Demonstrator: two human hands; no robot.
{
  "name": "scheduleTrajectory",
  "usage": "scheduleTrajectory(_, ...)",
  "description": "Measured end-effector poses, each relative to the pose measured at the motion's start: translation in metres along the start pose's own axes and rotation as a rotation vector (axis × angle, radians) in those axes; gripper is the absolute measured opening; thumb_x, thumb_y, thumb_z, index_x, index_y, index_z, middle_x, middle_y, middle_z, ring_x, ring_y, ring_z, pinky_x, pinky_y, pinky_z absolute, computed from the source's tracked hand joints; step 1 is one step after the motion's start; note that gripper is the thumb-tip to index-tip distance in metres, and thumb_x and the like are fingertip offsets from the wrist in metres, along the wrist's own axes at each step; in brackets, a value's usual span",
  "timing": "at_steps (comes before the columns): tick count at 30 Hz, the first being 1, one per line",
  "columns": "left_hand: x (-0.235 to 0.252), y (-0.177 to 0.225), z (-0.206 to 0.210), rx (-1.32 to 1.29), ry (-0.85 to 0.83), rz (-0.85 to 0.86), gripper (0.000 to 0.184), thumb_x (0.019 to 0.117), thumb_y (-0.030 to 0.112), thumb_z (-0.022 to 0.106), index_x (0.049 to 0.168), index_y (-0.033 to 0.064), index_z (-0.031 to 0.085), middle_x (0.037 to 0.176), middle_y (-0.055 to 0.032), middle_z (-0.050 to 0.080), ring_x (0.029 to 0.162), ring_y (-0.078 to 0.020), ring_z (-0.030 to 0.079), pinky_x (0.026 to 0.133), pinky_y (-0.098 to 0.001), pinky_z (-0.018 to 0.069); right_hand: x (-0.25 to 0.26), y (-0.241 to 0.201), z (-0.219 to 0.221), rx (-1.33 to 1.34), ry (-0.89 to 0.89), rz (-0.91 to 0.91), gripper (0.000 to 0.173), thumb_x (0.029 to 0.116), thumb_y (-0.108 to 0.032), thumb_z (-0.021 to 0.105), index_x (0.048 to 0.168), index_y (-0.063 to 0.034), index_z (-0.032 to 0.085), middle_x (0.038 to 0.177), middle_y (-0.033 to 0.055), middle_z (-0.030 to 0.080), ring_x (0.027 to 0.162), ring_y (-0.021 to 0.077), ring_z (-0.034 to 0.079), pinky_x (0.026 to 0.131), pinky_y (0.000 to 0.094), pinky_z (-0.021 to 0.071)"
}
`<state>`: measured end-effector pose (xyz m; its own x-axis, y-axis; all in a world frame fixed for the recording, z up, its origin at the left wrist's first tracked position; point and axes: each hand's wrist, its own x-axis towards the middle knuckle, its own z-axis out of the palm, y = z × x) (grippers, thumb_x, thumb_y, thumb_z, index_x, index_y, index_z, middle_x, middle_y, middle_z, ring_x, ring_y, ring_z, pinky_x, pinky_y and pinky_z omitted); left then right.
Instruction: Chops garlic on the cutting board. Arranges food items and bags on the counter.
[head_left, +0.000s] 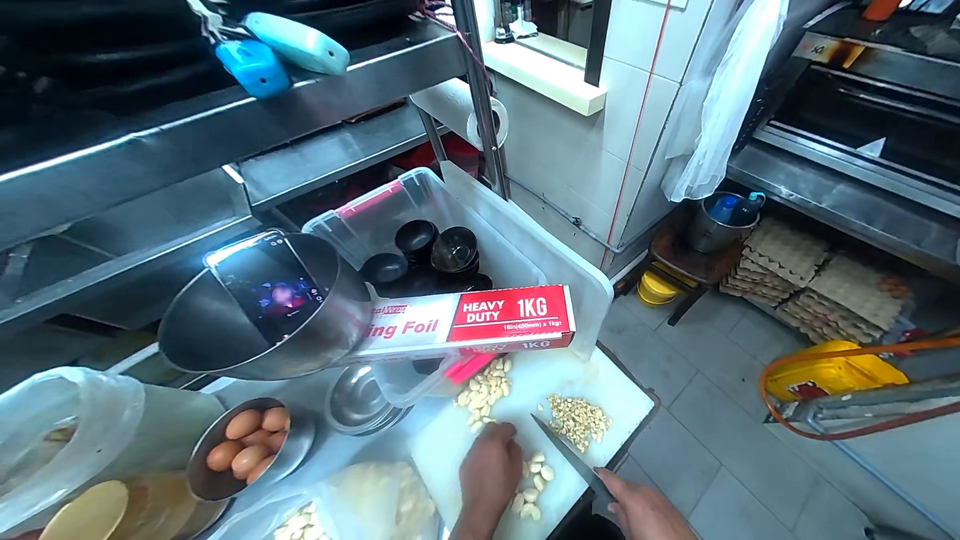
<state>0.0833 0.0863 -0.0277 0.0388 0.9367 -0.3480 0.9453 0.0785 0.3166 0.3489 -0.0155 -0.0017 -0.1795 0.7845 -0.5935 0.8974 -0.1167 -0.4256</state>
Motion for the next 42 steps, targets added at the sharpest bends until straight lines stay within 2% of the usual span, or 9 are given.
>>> scheduleTrajectory(6,0.017,-0.03,0.001,0.026,0.045,-0.069,0.03,0.1006,0.036,0.055,0.119,0.0219,0.073,0.118,0.0,0.072,0.105,-0.0182,0.071,0.087,-0.0452,0.0613,-0.002,0.005,0.004,0.008,-0.004,0.003,0.049,0.1066,-0.031,0.049,0.156,-0.0272,0.045,0.11,0.0142,0.075,0.1,0.0357,0.073,0.086,0.0578,0.0586)
scheduleTrajectory(10,0.013,-0.006,0.015,0.03,0.016,0.069,0.027,0.0981,0.03,0.053,0.113,0.0209,0.074,0.112,-0.0006,0.072,0.101,-0.0176,0.072,0.083,-0.0436,0.062,-0.007,-0.004,-0.004,-0.049,0.009,0.022,0.051,0.1075,-0.03,0.047,0.158,-0.0303,0.041,0.109,0.0161,0.074,0.096,0.0382,0.073,0.08,0.0596,0.0593)
scheduleTrajectory(15,0.009,0.026,0.024,0.072,-0.073,0.047,0.029,0.0964,0.036,0.053,0.112,0.0183,0.071,0.109,-0.0024,0.071,0.096,-0.0199,0.072,0.078,-0.0436,0.0621,-0.019,-0.019,-0.015,-0.126,0.002,0.051,0.053,0.1068,-0.028,0.046,0.159,-0.0338,0.039,0.108,0.0167,0.072,0.089,0.0387,0.073,0.073,0.0597,0.0594)
scheduleTrajectory(23,0.008,0.024,0.002,0.062,-0.277,0.064,0.028,0.0926,0.036,0.056,0.111,0.0222,0.072,0.113,-0.0006,0.07,0.103,-0.021,0.07,0.083,-0.0496,0.0609,0.001,-0.007,-0.003,-0.038,-0.039,0.004,0.052,0.107,-0.03,0.048,0.158,-0.0315,0.04,0.109,0.0159,0.074,0.098,0.0376,0.073,0.083,0.0587,0.0591)
scheduleTrajectory(27,0.008,-0.011,-0.009,-0.071,-0.009,-0.08,0.036,0.0986,0.039,0.057,0.128,0.0218,0.069,0.117,-0.0048,0.072,0.098,-0.0231,0.073,0.083,-0.0511,0.0617,0.0,-0.003,-0.001,-0.023,-0.022,-0.004,0.051,0.1068,-0.031,0.049,0.157,-0.0319,0.042,0.112,0.0141,0.074,0.099,0.0364,0.073,0.084,0.0591,0.059)
scheduleTrajectory(30,0.011,-0.039,-0.009,0.034,0.177,-0.159,0.032,0.0988,0.036,0.058,0.125,0.0232,0.071,0.122,-0.0055,0.068,0.097,-0.0231,0.072,0.078,-0.0468,0.063,0.001,-0.002,0.002,-0.01,-0.034,0.005,0.05,0.1069,-0.03,0.049,0.156,-0.0304,0.043,0.112,0.0153,0.074,0.101,0.0375,0.073,0.084,0.0605,0.0586)
scheduleTrajectory(33,0.012,-0.056,0.002,0.036,0.203,-0.067,0.027,0.1005,0.032,0.056,0.119,0.0213,0.073,0.122,-0.0027,0.068,0.103,-0.0187,0.071,0.083,-0.042,0.0627,0.003,-0.001,0.003,-0.014,-0.043,0.001,0.049,0.1071,-0.03,0.049,0.156,-0.0293,0.044,0.112,0.0157,0.074,0.099,0.038,0.073,0.083,0.0603,0.0587)
scheduleTrajectory(37,0.008,-0.032,0.015,-0.12,0.109,0.064,0.024,0.097,0.028,0.061,0.11,0.0148,0.075,0.108,-0.0033,0.073,0.098,-0.0169,0.072,0.087,-0.041,0.0614,0.003,-0.004,-0.003,-0.03,-0.036,-0.006,0.049,0.1067,-0.03,0.049,0.155,-0.0293,0.044,0.111,0.0158,0.074,0.098,0.0379,0.073,0.082,0.0602,0.0589)
scheduleTrajectory(42,0.009,0.011,0.025,-0.134,-0.008,0.055,0.024,0.0941,0.031,0.059,0.111,0.0218,0.073,0.103,0.0016,0.073,0.095,-0.0151,0.072,0.082,-0.0424,0.0614,-0.006,-0.016,-0.017,-0.103,-0.024,0.022,0.054,0.1069,-0.029,0.047,0.16,-0.0326,0.036,0.111,0.017,0.073,0.094,0.0395,0.073,0.077,0.0607,0.0595)
